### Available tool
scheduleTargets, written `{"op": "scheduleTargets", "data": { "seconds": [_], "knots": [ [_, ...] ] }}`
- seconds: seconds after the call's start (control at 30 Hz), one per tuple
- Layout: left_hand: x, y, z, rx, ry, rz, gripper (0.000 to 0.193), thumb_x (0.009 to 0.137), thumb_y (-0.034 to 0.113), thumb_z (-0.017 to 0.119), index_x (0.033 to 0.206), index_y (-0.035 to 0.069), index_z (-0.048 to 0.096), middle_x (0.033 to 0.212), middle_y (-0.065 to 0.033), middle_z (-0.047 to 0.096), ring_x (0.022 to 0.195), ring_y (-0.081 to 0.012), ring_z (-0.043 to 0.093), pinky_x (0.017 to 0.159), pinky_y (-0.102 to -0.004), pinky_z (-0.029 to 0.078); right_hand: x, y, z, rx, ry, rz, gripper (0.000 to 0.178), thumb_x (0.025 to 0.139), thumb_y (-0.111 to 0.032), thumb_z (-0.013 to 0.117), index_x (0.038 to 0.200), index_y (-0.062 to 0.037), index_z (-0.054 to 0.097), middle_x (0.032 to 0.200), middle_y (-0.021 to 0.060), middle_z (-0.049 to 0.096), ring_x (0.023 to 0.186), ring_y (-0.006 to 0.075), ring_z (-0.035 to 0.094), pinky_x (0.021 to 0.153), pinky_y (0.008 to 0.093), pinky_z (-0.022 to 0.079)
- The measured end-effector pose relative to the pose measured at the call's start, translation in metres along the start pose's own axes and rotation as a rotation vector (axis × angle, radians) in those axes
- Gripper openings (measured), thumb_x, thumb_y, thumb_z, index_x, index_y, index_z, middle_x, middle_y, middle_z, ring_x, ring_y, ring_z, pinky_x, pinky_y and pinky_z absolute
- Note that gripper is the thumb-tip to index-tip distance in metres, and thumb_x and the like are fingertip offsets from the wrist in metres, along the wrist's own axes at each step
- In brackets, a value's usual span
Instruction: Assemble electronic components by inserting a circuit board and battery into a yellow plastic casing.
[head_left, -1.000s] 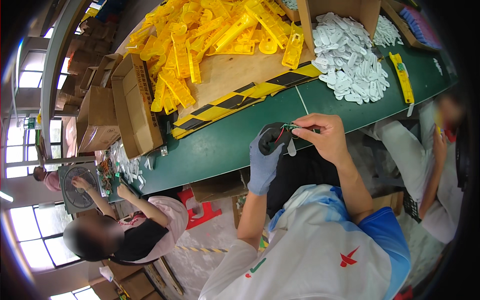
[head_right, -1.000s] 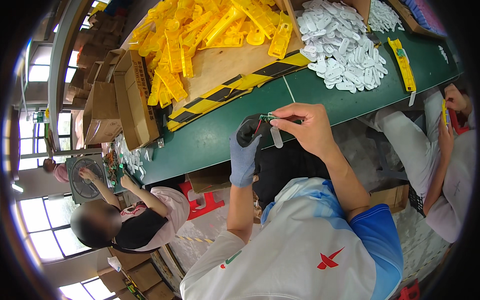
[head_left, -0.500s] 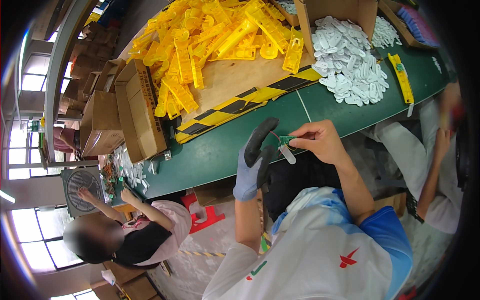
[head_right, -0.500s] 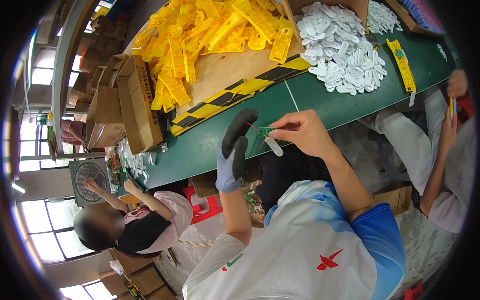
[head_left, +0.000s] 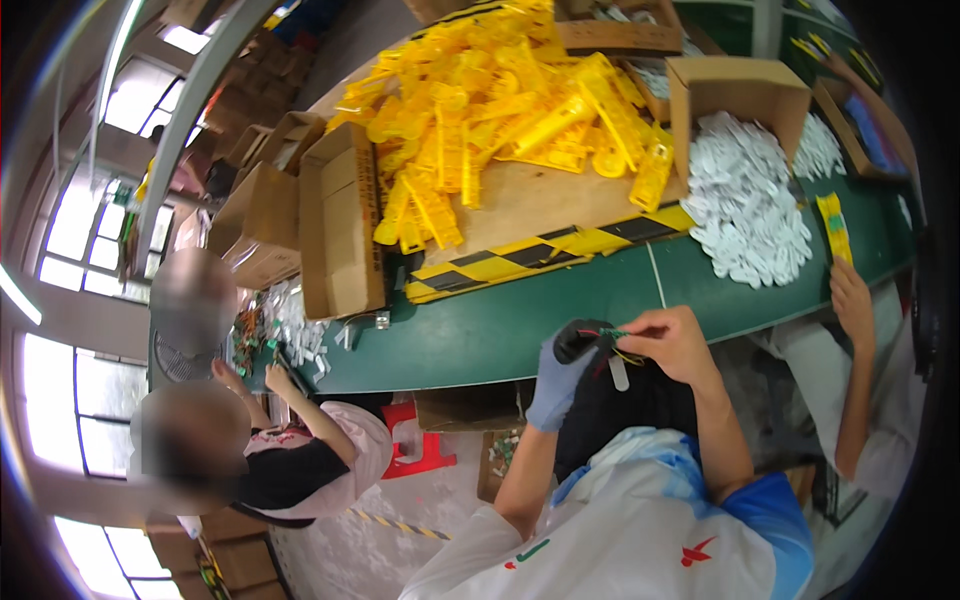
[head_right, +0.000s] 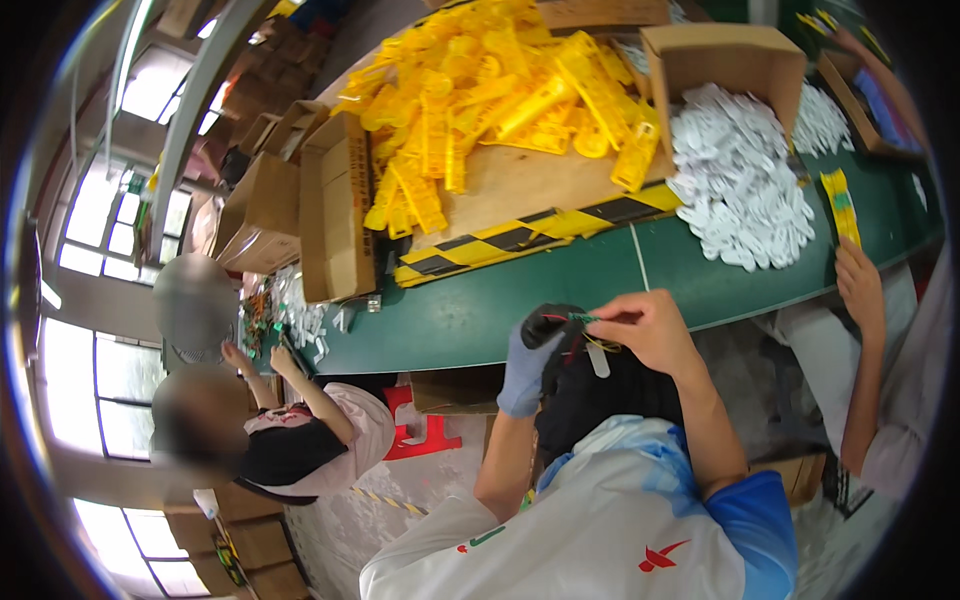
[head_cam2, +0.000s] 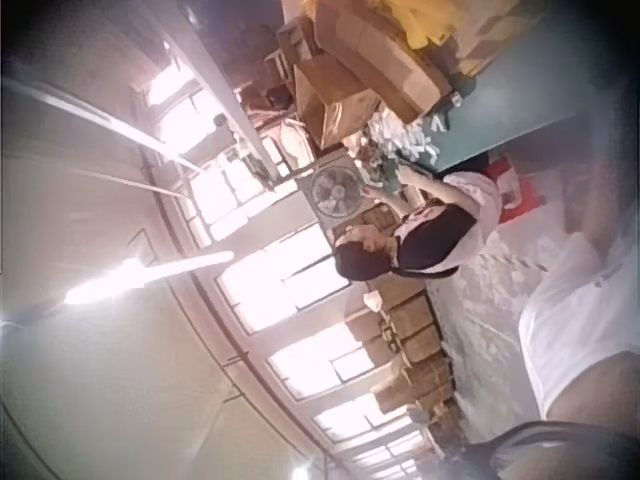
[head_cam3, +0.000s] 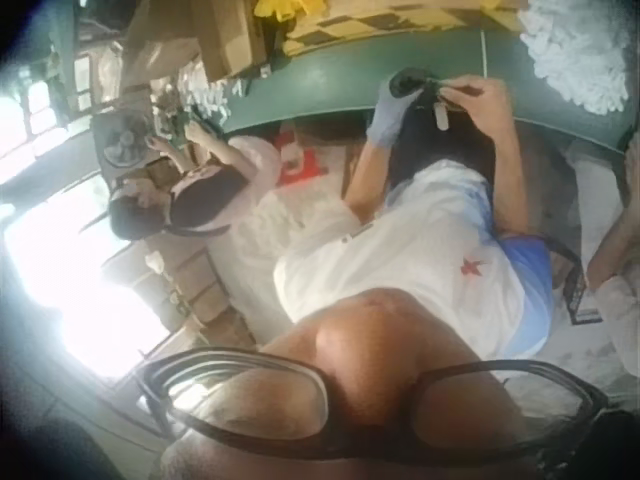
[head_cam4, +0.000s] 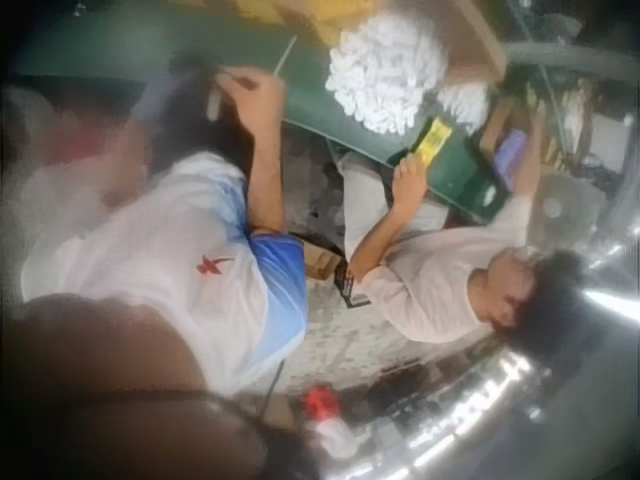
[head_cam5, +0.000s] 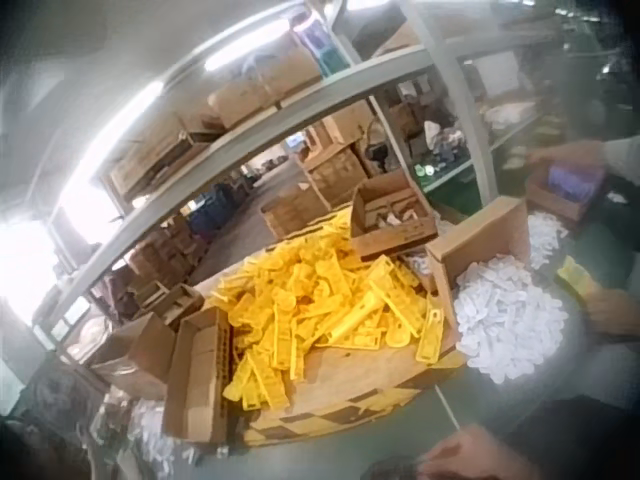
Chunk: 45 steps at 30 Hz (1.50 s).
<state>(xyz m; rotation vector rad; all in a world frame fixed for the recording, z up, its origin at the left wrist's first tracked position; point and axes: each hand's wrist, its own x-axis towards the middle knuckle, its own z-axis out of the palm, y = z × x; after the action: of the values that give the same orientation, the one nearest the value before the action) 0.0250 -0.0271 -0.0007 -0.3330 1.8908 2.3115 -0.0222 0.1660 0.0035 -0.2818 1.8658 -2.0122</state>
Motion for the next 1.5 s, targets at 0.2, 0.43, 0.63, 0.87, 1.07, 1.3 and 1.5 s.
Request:
{"op": "scheduleTargets", "data": {
  "seconds": [0.2,0.43,0.63,0.87,1.07,1.3,1.5],
  "knots": [
    [-0.021,-0.007,-0.006,0.010,0.059,0.220,0.012,0.084,0.001,0.070,0.096,0.000,0.068,0.083,-0.0023,0.065,0.073,-0.0080,0.057,0.065,-0.0240,0.046,-0.003,0.000,0.010,0.150,-0.093,0.008,0.014,0.082,0.003,0.074,0.096,0.0049,0.074,0.087,0.0095,0.073,0.077,0.0110,0.068,0.068,0.0218,0.052],
    [-0.033,-0.009,0.001,0.274,0.177,0.384,0.015,0.080,0.000,0.072,0.094,-0.001,0.069,0.085,-0.0067,0.066,0.074,-0.0133,0.060,0.067,-0.0264,0.047,-0.001,0.003,0.006,0.036,-0.098,-0.125,0.014,0.079,0.008,0.074,0.092,0.0054,0.074,0.084,0.0115,0.072,0.073,0.0113,0.067,0.064,0.0200,0.049],
    [-0.037,-0.011,0.005,0.319,0.180,0.410,0.021,0.079,0.000,0.072,0.099,-0.002,0.067,0.091,-0.0093,0.067,0.078,-0.0148,0.061,0.070,-0.0271,0.049,-0.007,0.000,0.005,-0.054,-0.025,-0.167,0.014,0.076,0.012,0.072,0.089,0.0067,0.074,0.081,0.0110,0.071,0.070,0.0120,0.065,0.065,0.0223,0.050],
    [0.005,0.021,-0.054,0.174,0.122,0.430,0.039,0.082,0.004,0.070,0.120,-0.002,0.060,0.106,-0.0117,0.066,0.097,-0.0183,0.063,0.084,-0.0311,0.051,-0.004,0.007,0.004,0.064,0.023,-0.202,0.011,0.080,0.005,0.075,0.090,0.0044,0.073,0.080,0.0087,0.072,0.072,0.0109,0.066,0.066,0.0212,0.050],
    [0.126,0.105,-0.133,1.137,0.956,0.405,0.078,0.082,0.038,0.074,0.141,0.000,0.041,0.128,-0.0209,0.059,0.116,-0.0360,0.057,0.097,-0.0427,0.046,-0.005,0.007,-0.001,0.058,0.079,-0.206,0.010,0.080,0.004,0.075,0.090,0.0043,0.073,0.080,0.0078,0.072,0.071,0.0101,0.066,0.066,0.0220,0.051],
    [0.165,0.095,-0.180,1.393,0.987,0.276,0.056,0.077,0.032,0.075,0.121,0.002,0.060,0.117,-0.0195,0.063,0.107,-0.0356,0.061,0.091,-0.0415,0.050,-0.010,0.006,-0.001,0.128,0.006,-0.196,0.010,0.076,0.008,0.075,0.084,0.0064,0.071,0.077,0.0073,0.069,0.068,0.0107,0.062,0.063,0.0228,0.049],
    [0.107,0.078,-0.162,0.829,0.887,0.496,0.017,0.077,0.003,0.071,0.093,0.002,0.066,0.102,-0.0153,0.064,0.092,-0.0338,0.063,0.085,-0.0373,0.050,-0.008,0.017,-0.002,0.379,-0.017,-0.179,0.011,0.079,0.009,0.073,0.090,0.0073,0.071,0.081,0.0127,0.071,0.075,0.0143,0.068,0.069,0.0232,0.053]
  ]
}}
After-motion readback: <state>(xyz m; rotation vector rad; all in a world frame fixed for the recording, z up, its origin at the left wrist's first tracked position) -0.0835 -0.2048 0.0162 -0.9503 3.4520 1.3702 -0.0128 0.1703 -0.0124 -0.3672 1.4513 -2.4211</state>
